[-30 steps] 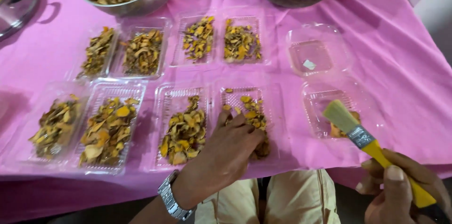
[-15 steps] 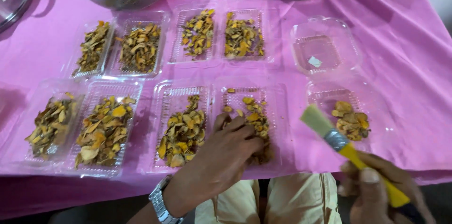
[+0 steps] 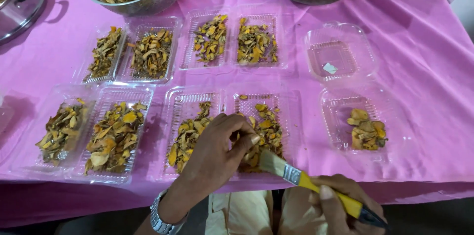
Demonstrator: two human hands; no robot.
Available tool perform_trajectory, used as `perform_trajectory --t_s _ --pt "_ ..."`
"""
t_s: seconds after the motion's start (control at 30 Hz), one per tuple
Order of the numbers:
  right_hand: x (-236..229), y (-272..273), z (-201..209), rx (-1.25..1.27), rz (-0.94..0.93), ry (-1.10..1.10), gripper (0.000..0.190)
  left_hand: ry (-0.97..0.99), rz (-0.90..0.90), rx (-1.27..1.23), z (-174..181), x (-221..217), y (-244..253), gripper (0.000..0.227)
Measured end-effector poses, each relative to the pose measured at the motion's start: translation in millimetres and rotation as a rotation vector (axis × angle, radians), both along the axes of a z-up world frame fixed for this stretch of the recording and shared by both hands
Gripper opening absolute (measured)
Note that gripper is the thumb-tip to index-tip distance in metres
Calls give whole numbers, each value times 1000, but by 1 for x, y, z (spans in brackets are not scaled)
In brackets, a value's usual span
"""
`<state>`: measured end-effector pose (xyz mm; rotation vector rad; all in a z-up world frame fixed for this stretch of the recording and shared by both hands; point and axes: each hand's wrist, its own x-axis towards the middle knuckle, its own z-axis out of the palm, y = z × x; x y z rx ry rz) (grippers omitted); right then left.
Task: Cleaning and arranging dried herb slices in plastic containers using a paintbrush
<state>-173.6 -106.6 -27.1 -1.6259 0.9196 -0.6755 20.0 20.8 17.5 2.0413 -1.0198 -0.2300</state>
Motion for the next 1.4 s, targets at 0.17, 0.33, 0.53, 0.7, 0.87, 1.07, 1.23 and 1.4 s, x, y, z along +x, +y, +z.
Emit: perform_trajectory --t_s 0.17,0.33,0.53,0.7,0.87,1.07,1.23,1.4 --pt "9 -17 -35 -232 -215 -331 9 -24 -30 86 7 -6 -23 6" --pt "-63 -95 -43 165 -84 -382 39 -8 -211 43 20 -23 -104 14" --pt "-68 -89 -39 -138 -334 -312 34 -226 -407 23 26 -22 -118 17" --pt "-51 -76 -20 -97 -296 -316 31 -499 -223 286 26 -12 -26 5" --pt "-32 -53 4 -145 -178 -261 39 -545 -182 579 -3 -18 1 26" --pt "-30 -47 -6 -104 -144 -324 33 -509 -192 627 -9 -12 -2 31" --pt "-27 -47 -22 -13 -44 -325 37 -438 -113 459 -7 -8 7 6" --pt "-11 -29 -22 -149 147 -96 44 -144 34 250 -4 -5 5 6"
